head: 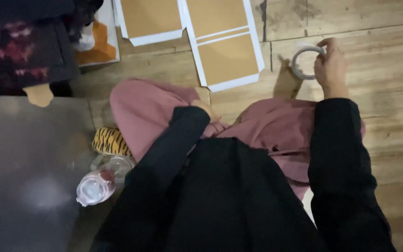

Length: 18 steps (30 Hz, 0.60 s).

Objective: Applying double-sided tape to cardboard templates for assembly

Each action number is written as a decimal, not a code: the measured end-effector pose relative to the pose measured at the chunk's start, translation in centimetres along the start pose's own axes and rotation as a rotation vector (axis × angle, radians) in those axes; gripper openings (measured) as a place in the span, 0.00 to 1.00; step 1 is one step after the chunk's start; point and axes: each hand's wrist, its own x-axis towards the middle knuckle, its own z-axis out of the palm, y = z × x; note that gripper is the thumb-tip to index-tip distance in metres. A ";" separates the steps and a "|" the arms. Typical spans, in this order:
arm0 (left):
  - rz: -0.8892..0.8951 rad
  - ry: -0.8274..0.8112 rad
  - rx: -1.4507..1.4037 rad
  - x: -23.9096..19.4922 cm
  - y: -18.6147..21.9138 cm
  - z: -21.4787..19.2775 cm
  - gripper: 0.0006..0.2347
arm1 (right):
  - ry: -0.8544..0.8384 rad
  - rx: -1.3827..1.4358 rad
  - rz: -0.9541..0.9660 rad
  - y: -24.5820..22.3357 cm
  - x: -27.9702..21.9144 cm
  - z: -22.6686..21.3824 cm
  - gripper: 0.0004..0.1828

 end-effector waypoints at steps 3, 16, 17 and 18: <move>-0.001 -0.073 0.025 -2.5 0.2 -2.9 0.26 | -0.105 0.471 0.200 -2.2 -1.4 0.3 0.17; 0.245 0.457 -0.988 -1.0 -2.0 -7.3 0.07 | -0.606 1.105 0.503 -14.3 -1.3 4.5 0.20; 0.242 0.445 -0.936 0.2 -2.1 -6.9 0.08 | -0.618 1.067 0.512 -15.3 -1.5 4.3 0.20; 0.233 0.445 -0.935 -0.4 -2.2 -7.2 0.08 | -0.627 1.072 0.511 -15.1 -2.0 5.0 0.20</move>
